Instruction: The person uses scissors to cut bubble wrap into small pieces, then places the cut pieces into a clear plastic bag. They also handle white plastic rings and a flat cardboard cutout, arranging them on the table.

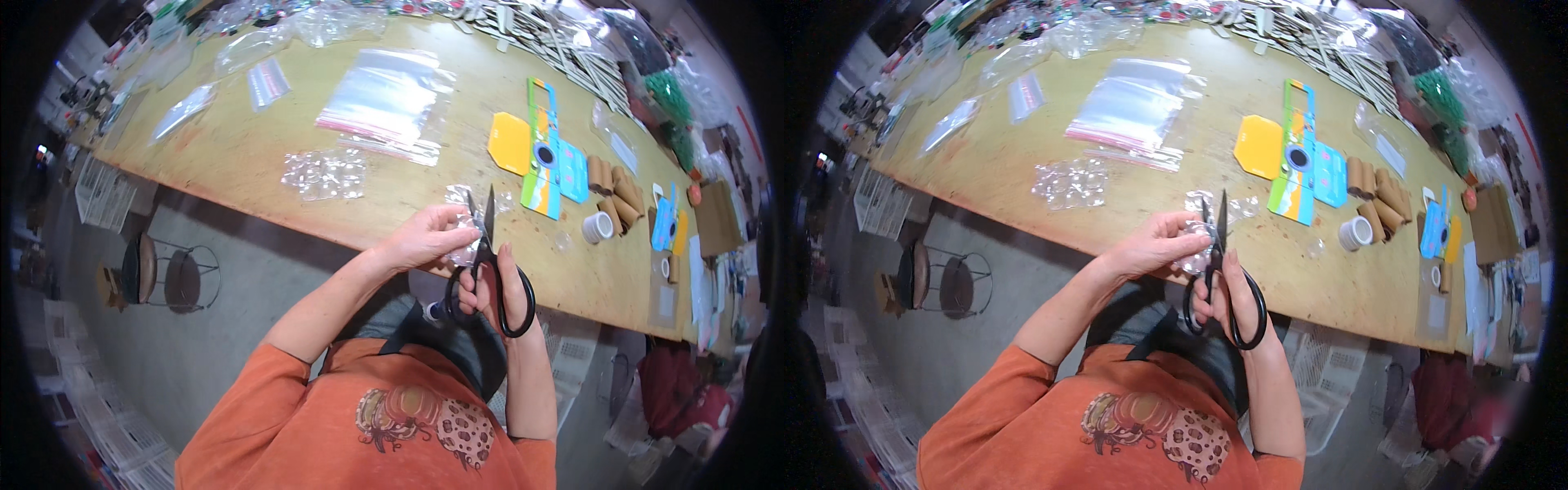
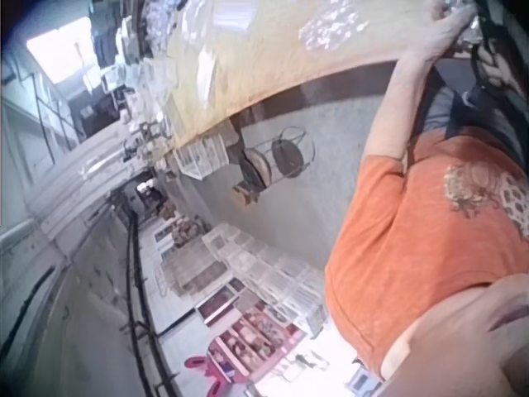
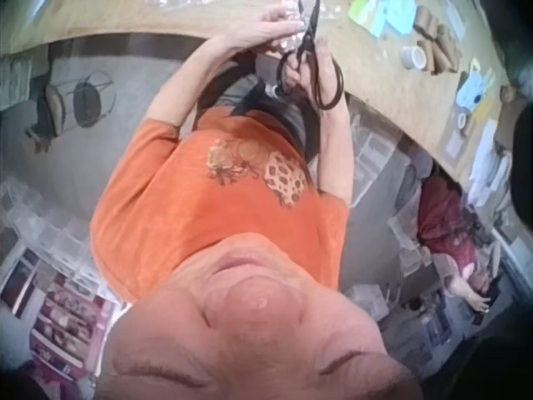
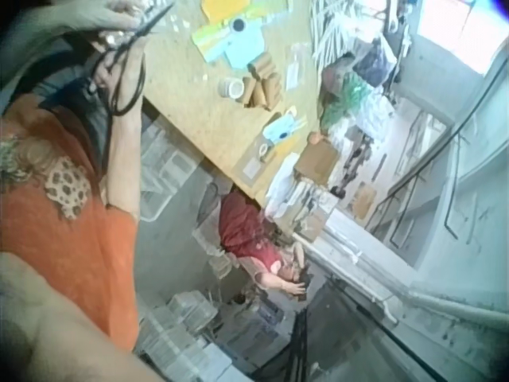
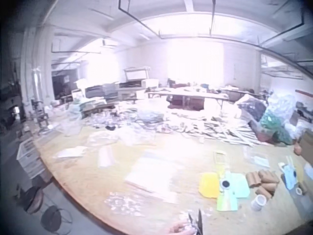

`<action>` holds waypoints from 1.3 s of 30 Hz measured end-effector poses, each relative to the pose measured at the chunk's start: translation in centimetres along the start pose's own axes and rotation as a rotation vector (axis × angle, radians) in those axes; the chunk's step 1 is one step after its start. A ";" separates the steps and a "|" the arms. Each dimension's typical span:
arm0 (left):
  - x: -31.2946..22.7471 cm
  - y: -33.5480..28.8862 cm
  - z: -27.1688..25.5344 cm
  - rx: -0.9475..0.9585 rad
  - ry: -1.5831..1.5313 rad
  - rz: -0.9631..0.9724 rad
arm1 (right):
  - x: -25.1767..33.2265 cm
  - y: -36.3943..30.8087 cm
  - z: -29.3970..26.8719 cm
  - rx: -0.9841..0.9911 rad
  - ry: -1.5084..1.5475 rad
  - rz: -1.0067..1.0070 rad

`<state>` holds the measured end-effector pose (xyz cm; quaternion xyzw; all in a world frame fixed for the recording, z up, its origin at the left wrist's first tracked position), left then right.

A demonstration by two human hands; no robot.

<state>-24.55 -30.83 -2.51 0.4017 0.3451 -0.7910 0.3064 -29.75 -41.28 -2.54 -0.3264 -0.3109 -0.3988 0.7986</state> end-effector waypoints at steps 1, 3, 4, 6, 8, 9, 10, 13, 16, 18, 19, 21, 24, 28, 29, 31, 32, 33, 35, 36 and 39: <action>0.4 0.2 -0.4 0.023 0.050 0.012 | -0.1 0.0 0.1 0.002 0.024 0.005; 0.5 0.2 -0.4 -0.019 0.103 -0.029 | 0.1 -0.2 0.3 -0.007 0.051 -0.002; 0.5 0.4 -0.7 -0.014 0.116 -0.013 | -0.1 0.0 0.0 -0.012 0.035 -0.010; 0.9 0.5 -0.8 0.016 0.089 -0.076 | -0.1 0.2 -0.5 -0.057 0.002 0.008; 0.8 0.6 -0.6 0.048 0.123 -0.055 | 0.2 0.2 -0.8 -0.077 0.075 0.043; 0.8 0.5 -0.6 0.000 0.071 -0.071 | 0.6 0.2 -1.0 -0.066 0.111 0.043; 0.3 0.2 -0.7 -0.053 -0.005 -0.032 | 0.8 0.2 -1.2 -0.056 0.150 0.044; -2.5 -1.2 -2.1 -0.203 -0.015 0.087 | 1.6 -0.3 -2.2 -0.124 0.237 -0.069; -3.3 -1.6 -5.2 -0.237 0.200 0.206 | 1.9 -1.4 -3.5 -0.187 0.145 -0.092; -3.3 -1.6 -4.9 -0.288 0.213 0.228 | 1.2 -2.0 -4.8 -0.199 -0.106 -0.095; -3.3 -1.6 -4.5 -0.311 0.224 0.233 | 1.0 -2.3 -4.7 -0.185 -0.139 -0.120; -3.0 -2.0 -2.4 -0.294 0.120 0.229 | 1.0 -2.7 -3.2 -0.222 -0.225 -0.157; -1.6 -2.1 0.8 -0.262 -0.009 0.301 | 0.9 -2.7 -1.7 -0.230 -0.274 -0.225; -0.7 -2.4 3.2 -0.146 -0.035 0.157 | 2.3 -3.2 -2.0 -0.284 -0.291 -0.337; -0.8 -2.5 3.6 -0.116 0.015 0.132 | 2.7 -3.4 -2.3 -0.290 -0.279 -0.348; -0.4 -2.0 3.5 -0.073 0.102 0.071 | 3.1 -3.7 -3.2 -0.298 -0.313 -0.344; -0.1 -1.8 3.5 -0.053 0.146 0.041 | 3.3 -3.9 -3.4 -0.309 -0.328 -0.351; 0.0 -1.7 3.5 -0.073 0.126 0.046 | 3.2 -4.2 -3.6 -0.308 -0.328 -0.340; 0.0 -1.4 3.5 -0.116 0.090 0.069 | 3.2 -4.2 -3.7 -0.295 -0.336 -0.323; -0.2 -1.4 3.5 -0.159 0.046 0.065 | 2.9 -4.4 -3.7 -0.287 -0.316 -0.318; -0.5 -1.1 3.2 -0.225 -0.066 0.140 | 1.5 -5.7 -3.2 -0.193 -0.409 -0.360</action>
Point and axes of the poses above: each hand's wrist, its own y-axis towards the middle knuckle, its own z-axis out of the palm, x = y × z, the point moved 7 cm from there along y, towards the middle knuckle, and after that the axes turned 7 degrees about -z, right-handed, at the moved point
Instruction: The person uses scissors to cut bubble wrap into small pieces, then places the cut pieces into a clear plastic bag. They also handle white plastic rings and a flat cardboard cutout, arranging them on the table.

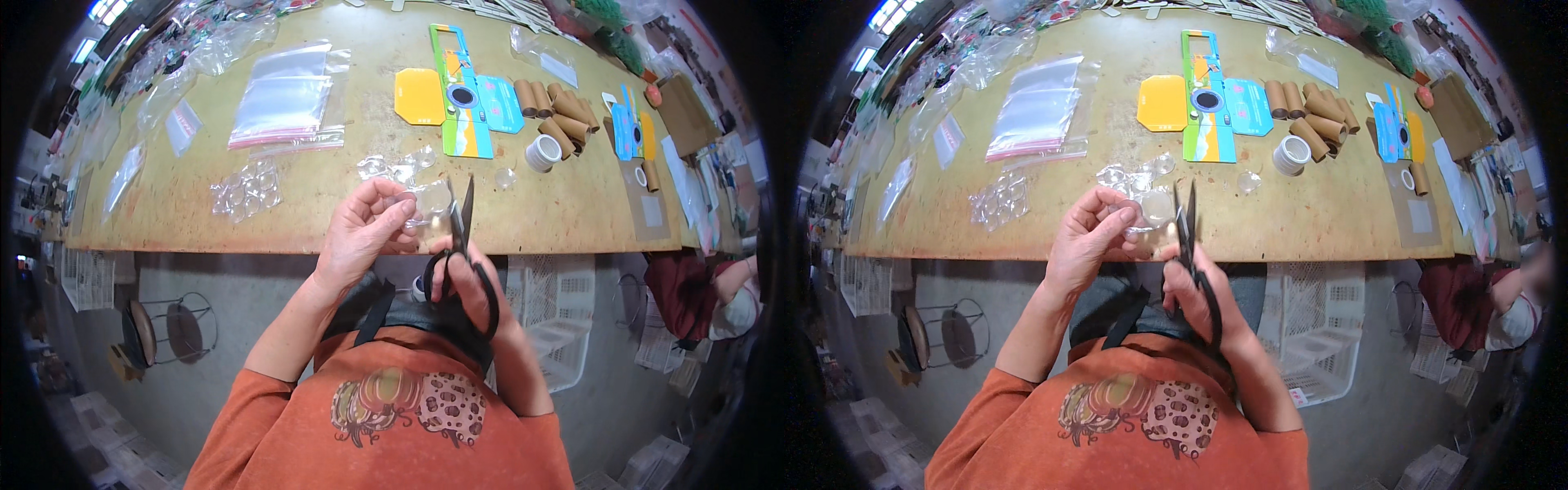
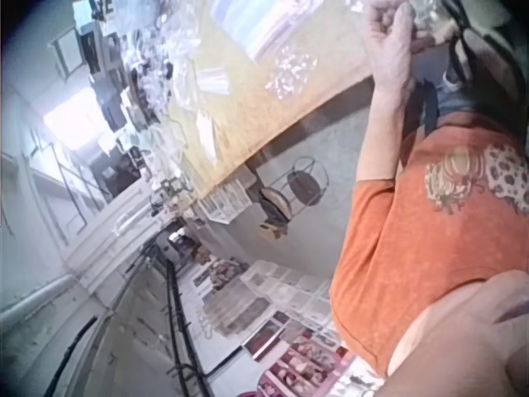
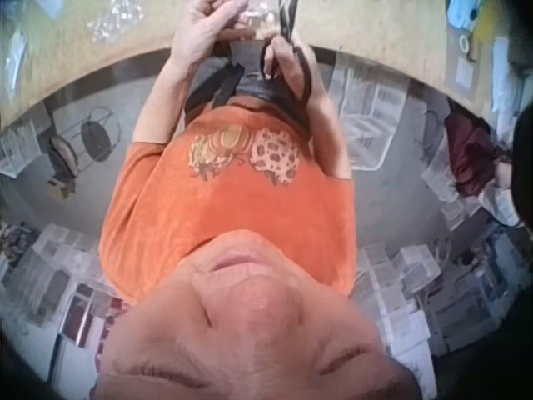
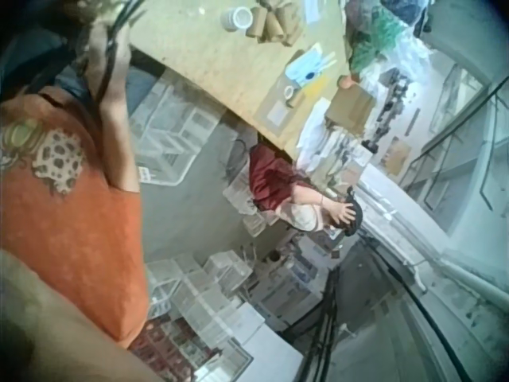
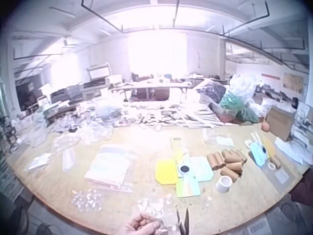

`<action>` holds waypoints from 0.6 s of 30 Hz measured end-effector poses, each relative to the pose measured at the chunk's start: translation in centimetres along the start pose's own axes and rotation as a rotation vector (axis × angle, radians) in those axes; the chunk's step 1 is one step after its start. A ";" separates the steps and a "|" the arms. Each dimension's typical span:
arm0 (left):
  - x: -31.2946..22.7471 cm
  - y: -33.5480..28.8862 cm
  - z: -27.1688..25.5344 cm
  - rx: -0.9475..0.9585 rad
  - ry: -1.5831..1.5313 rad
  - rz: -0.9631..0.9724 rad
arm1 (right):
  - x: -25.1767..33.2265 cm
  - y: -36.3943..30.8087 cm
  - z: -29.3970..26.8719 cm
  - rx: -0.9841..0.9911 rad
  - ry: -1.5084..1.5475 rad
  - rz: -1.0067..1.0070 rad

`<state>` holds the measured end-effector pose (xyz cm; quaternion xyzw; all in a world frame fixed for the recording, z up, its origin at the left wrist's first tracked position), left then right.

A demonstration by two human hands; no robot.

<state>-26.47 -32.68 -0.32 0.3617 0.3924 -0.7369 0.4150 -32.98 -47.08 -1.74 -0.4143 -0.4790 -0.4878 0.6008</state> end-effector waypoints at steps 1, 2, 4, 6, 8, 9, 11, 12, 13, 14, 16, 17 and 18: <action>0.0 0.1 0.2 -0.005 0.005 0.001 | -0.5 -0.6 0.0 0.017 -0.054 -0.052; -0.1 0.2 0.5 -0.010 0.010 0.001 | -0.6 -1.1 0.0 0.027 -0.141 -0.069; 0.1 0.3 0.9 0.005 0.014 -0.014 | -0.1 -1.4 0.6 0.049 -0.309 -0.071; 0.9 0.5 1.1 0.047 0.013 -0.047 | 0.3 -1.1 1.0 0.063 -0.359 -0.115; 1.4 0.6 1.3 0.115 0.008 -0.002 | 0.9 -0.7 1.0 0.052 -0.393 -0.124; 1.5 0.5 1.5 0.148 0.004 0.021 | 1.0 -0.5 1.0 0.051 -0.399 -0.129; 1.4 0.4 1.6 0.106 0.015 0.021 | 1.0 -0.2 1.0 0.052 -0.413 -0.141; 1.3 0.3 1.6 0.090 0.019 0.016 | 1.1 -0.2 1.1 0.043 -0.401 -0.153; 1.3 0.2 1.6 0.074 0.021 0.012 | 1.3 -0.2 1.2 0.035 -0.389 -0.163; 1.4 0.2 1.6 0.077 0.022 0.013 | 1.4 -0.2 1.2 0.028 -0.376 -0.174; 1.4 0.3 1.6 0.084 0.026 0.017 | 1.3 -0.1 1.0 0.024 -0.363 -0.173; 1.6 0.4 1.6 0.094 0.007 0.008 | 1.3 -0.1 0.9 0.022 -0.356 -0.173; 1.8 0.5 1.5 0.104 -0.012 0.000 | 1.0 -0.1 0.8 0.032 -0.331 -0.155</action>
Point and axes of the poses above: each hand's wrist, its own y-axis towards the middle knuckle, its own z-axis out of the palm, x = y × z, the point moved 7 cm from there along y, towards the middle knuckle, and after that the axes turned 7 degrees about -z, right-handed, at the moved point
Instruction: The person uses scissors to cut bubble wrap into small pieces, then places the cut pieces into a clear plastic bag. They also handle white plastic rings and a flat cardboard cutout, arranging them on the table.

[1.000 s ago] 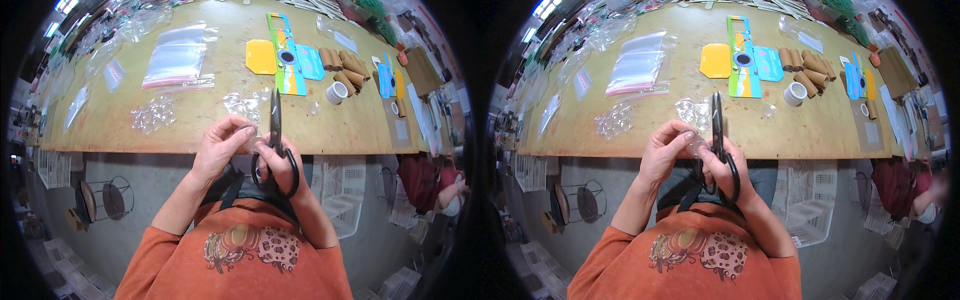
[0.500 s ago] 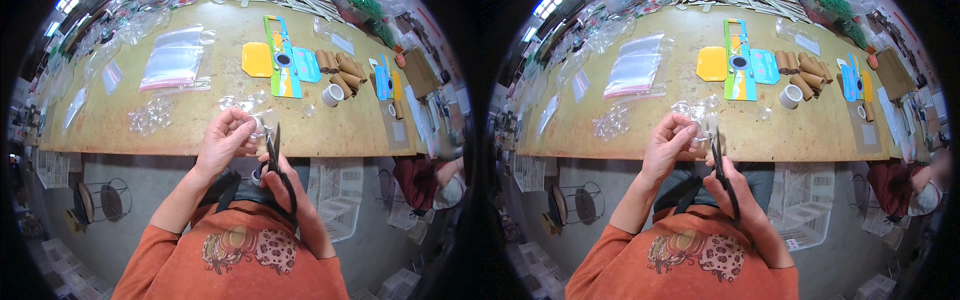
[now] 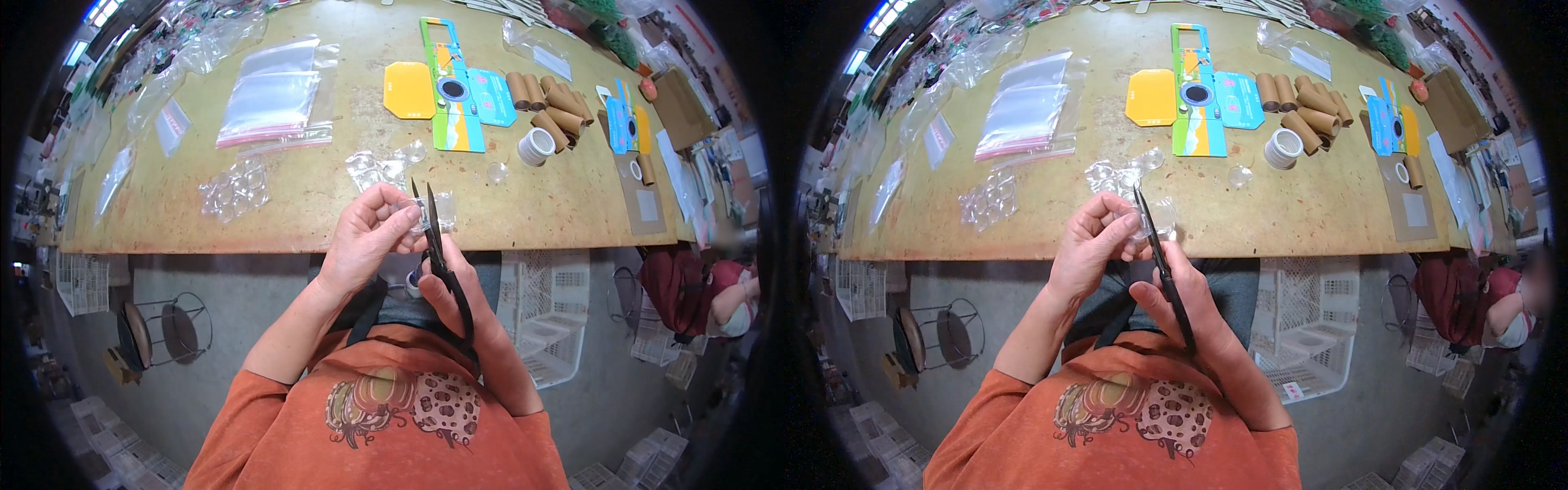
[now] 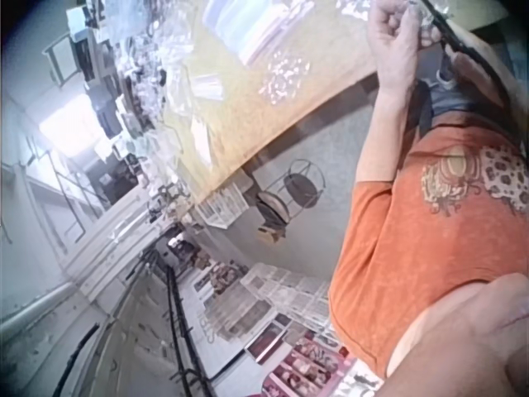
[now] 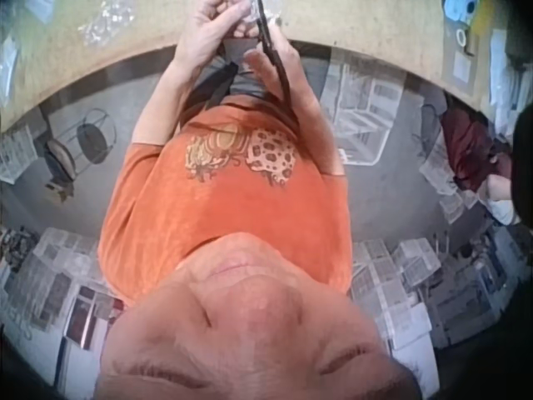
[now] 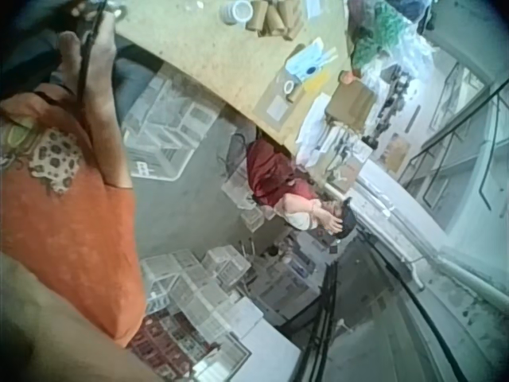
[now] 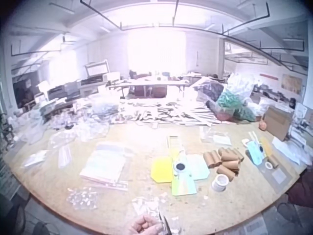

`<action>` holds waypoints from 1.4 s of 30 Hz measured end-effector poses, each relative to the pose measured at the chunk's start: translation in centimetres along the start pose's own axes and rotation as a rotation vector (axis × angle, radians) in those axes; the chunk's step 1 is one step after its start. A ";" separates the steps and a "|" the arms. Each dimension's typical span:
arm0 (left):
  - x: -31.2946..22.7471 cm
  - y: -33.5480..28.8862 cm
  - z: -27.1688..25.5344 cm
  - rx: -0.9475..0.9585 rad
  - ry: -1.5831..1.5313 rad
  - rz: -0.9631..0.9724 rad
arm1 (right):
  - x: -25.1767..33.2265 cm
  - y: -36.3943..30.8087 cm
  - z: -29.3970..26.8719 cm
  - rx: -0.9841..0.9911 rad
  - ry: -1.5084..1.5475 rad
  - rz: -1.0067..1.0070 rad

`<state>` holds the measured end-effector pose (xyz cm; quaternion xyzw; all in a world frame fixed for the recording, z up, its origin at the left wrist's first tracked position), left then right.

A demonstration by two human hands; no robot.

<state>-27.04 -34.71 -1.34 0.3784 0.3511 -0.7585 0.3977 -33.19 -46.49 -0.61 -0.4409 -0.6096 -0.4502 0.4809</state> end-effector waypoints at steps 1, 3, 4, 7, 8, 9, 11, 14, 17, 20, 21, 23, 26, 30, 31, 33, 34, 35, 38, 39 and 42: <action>0.1 0.1 0.0 0.011 -0.019 -0.007 | -0.4 -0.1 -0.1 0.010 0.026 0.015; 0.0 0.1 0.0 -0.006 -0.017 -0.047 | -0.9 -0.3 -0.2 0.022 0.084 0.054; 0.0 0.1 0.0 -0.015 -0.016 -0.067 | -1.1 -0.4 -0.2 0.023 0.116 0.079; 0.0 0.5 0.2 -0.005 -0.001 -0.088 | -1.3 -0.6 -0.7 0.020 0.091 0.125; 0.0 0.6 0.2 0.009 0.005 -0.090 | -1.3 -0.6 -0.8 0.018 0.064 0.135; 0.0 0.8 0.2 0.024 0.011 -0.093 | -1.0 -0.5 -0.9 0.019 0.063 0.128; 0.2 1.1 0.5 0.062 0.022 -0.084 | -0.6 -0.3 -1.2 0.017 0.061 0.114; 0.3 1.4 1.0 0.105 0.042 -0.072 | -1.0 -0.2 -1.3 -0.031 0.113 0.086; 0.1 1.6 1.3 0.087 0.065 -0.106 | -1.3 -0.1 -1.5 -0.065 0.200 0.067; 0.5 2.1 1.4 0.071 0.060 -0.141 | -2.5 -0.5 -1.6 -0.070 0.290 0.171; 0.6 2.3 1.5 0.075 0.054 -0.146 | -2.5 -0.4 -1.7 -0.070 0.272 0.166; 0.8 2.7 1.5 0.085 0.076 -0.152 | -2.4 -0.3 -1.7 -0.066 0.239 0.156; 0.9 3.3 1.2 0.095 0.133 -0.156 | -2.3 -0.4 -1.6 -0.051 0.391 0.288; 0.7 3.5 1.6 0.127 0.151 -0.167 | -1.8 -0.3 -2.1 -0.039 0.460 0.210; 0.8 3.6 1.7 0.141 0.155 -0.168 | -2.0 -0.3 -2.1 -0.056 0.493 0.210; 0.8 3.7 1.8 0.140 0.142 -0.193 | -2.3 -0.5 -2.2 -0.074 0.491 0.242; 0.7 3.7 1.8 0.139 0.136 -0.205 | -2.4 -0.6 -2.3 -0.073 0.457 0.273; 0.8 3.7 1.8 0.142 0.136 -0.216 | -2.5 -0.7 -2.4 -0.071 0.423 0.303; 1.0 3.7 2.0 0.141 0.160 -0.238 | -2.2 -1.1 -2.2 -0.086 0.577 0.372; 1.2 3.8 2.1 0.132 0.186 -0.235 | -2.5 -1.3 -1.9 -0.079 0.660 0.409; 1.4 4.0 2.0 0.118 0.223 -0.238 | -3.4 -1.6 -1.5 -0.043 0.815 0.488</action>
Point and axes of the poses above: each hand's wrist, its own y-axis towards the middle knuckle, its own z-axis out of the palm, x = y × z, the point moved 7 cm from there along y, towards the middle knuckle, and after that the axes turned 7 degrees about -z, right-handed, at the moved point
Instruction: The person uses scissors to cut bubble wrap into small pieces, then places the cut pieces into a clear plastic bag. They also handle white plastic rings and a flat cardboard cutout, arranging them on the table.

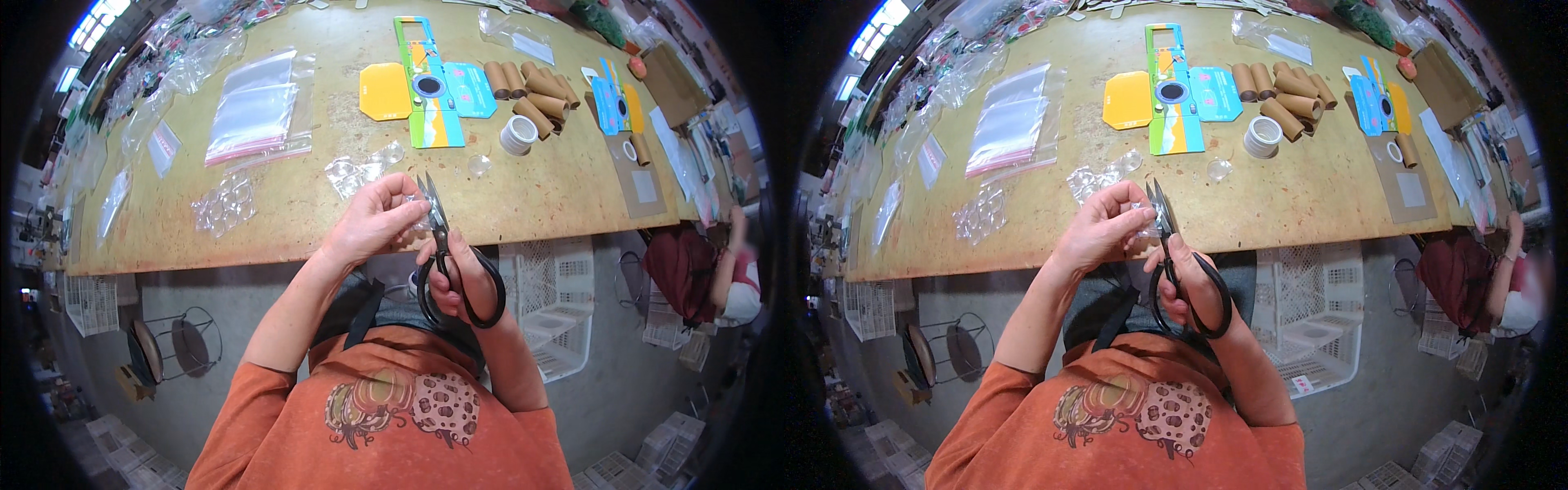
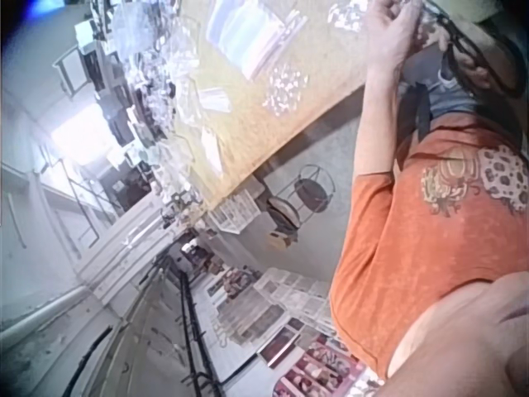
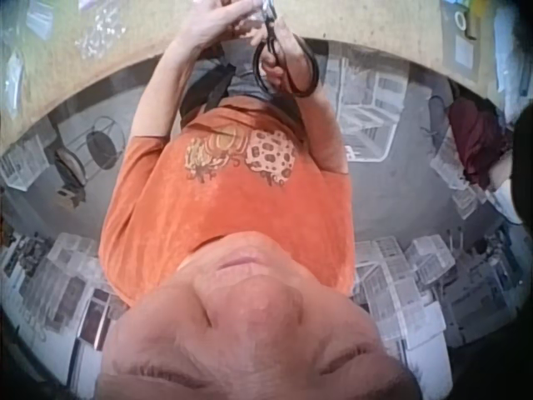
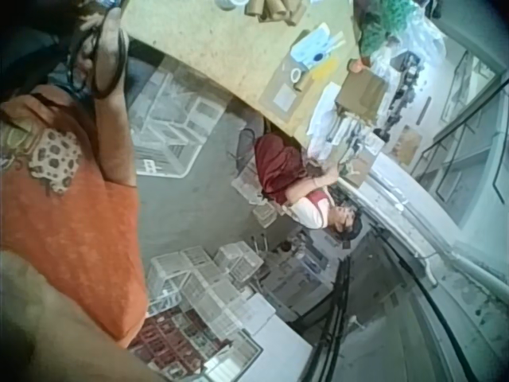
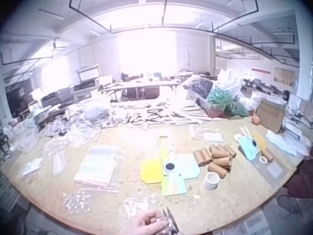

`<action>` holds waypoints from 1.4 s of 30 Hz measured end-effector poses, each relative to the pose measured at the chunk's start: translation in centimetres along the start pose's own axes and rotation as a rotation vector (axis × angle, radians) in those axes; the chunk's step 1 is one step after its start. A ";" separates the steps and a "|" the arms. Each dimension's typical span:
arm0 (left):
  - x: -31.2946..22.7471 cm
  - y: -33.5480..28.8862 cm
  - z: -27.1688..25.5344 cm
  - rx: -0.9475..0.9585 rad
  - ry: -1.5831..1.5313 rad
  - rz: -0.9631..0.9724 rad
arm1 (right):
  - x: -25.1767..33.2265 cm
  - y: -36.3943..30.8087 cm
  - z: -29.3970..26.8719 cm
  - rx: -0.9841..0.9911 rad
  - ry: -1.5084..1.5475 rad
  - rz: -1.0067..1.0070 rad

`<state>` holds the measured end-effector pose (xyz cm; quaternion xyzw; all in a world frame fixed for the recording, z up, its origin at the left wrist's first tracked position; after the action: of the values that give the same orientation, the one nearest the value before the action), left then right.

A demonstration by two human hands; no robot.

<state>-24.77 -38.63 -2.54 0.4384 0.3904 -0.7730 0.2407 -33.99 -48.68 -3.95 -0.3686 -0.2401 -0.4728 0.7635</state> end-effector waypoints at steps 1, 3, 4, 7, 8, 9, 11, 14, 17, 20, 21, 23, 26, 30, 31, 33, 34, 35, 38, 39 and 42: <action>0.0 0.0 -0.1 -0.005 0.005 -0.004 | 0.3 0.0 -0.1 -0.015 -0.101 -0.031; -0.1 -0.1 -0.1 -0.001 0.006 -0.003 | 0.9 0.1 -0.1 -0.045 -0.304 -0.093; -0.1 -0.1 0.0 0.005 0.004 -0.003 | 0.7 0.2 -0.1 -0.031 -0.274 -0.112; -0.5 -0.4 0.4 0.027 0.033 -0.001 | -0.1 0.5 -0.3 0.003 -0.220 -0.149; -0.4 -0.5 0.6 0.029 0.031 -0.011 | -0.2 0.5 -0.3 0.010 -0.227 -0.147; -0.3 -0.6 0.8 0.031 0.028 -0.020 | -0.2 0.5 -0.3 0.017 -0.234 -0.145; -0.6 -0.7 1.0 0.044 0.030 -0.024 | 0.1 0.5 -0.2 0.015 -0.270 -0.173; -1.0 -0.5 0.8 0.072 0.022 -0.013 | -0.1 0.4 -0.1 0.015 -0.108 -0.058; -0.6 -0.2 0.7 0.077 -0.019 -0.021 | -0.2 0.6 0.5 0.048 0.082 0.030; -0.9 -0.3 0.5 0.061 -0.045 -0.010 | -0.3 0.9 0.6 0.079 0.126 0.047; -0.4 0.0 0.1 0.060 -0.065 0.004 | -0.1 0.9 0.9 0.051 0.048 0.020; -0.1 0.1 -0.1 0.056 -0.089 -0.003 | 0.2 1.1 1.2 0.032 0.009 -0.033; 0.0 -0.2 0.0 0.052 -0.075 -0.047 | 0.3 1.1 1.4 0.102 0.029 -0.086; -0.3 -0.5 -0.1 0.058 -0.062 -0.032 | 0.0 1.0 1.6 0.155 -0.081 -0.115; -0.4 -0.7 -0.1 0.058 -0.077 -0.024 | 0.0 1.0 1.8 0.146 -0.068 -0.120; -0.7 -0.9 0.1 0.026 -0.056 -0.003 | 0.2 0.9 1.9 0.127 -0.040 -0.130; -0.8 -1.0 0.1 0.010 -0.044 0.007 | -0.1 0.9 1.6 0.120 -0.030 -0.110; -1.1 -1.1 0.2 0.017 -0.041 0.019 | -0.5 1.0 1.1 0.111 -0.019 -0.090; -1.6 -1.3 0.4 0.048 -0.052 0.032 | 0.2 0.6 1.2 0.060 -0.045 -0.050; -1.6 -1.3 0.5 0.071 -0.067 0.022 | 0.6 0.5 1.2 0.038 -0.063 -0.041; -1.1 -0.7 0.2 0.026 0.040 0.076 | 0.7 0.8 0.0 -0.011 0.064 -0.082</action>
<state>-24.83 -38.32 -1.29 0.4715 0.3680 -0.7593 0.2562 -33.00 -48.83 -3.76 -0.3474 -0.2280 -0.5163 0.7489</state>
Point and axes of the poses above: each hand's wrist, its own y-axis towards the middle knuckle, its own z-axis out of the palm, x = y × z, the point moved 7 cm from there along y, towards the middle knuckle, and after that the axes turned 7 degrees about -z, right-handed, at the moved point
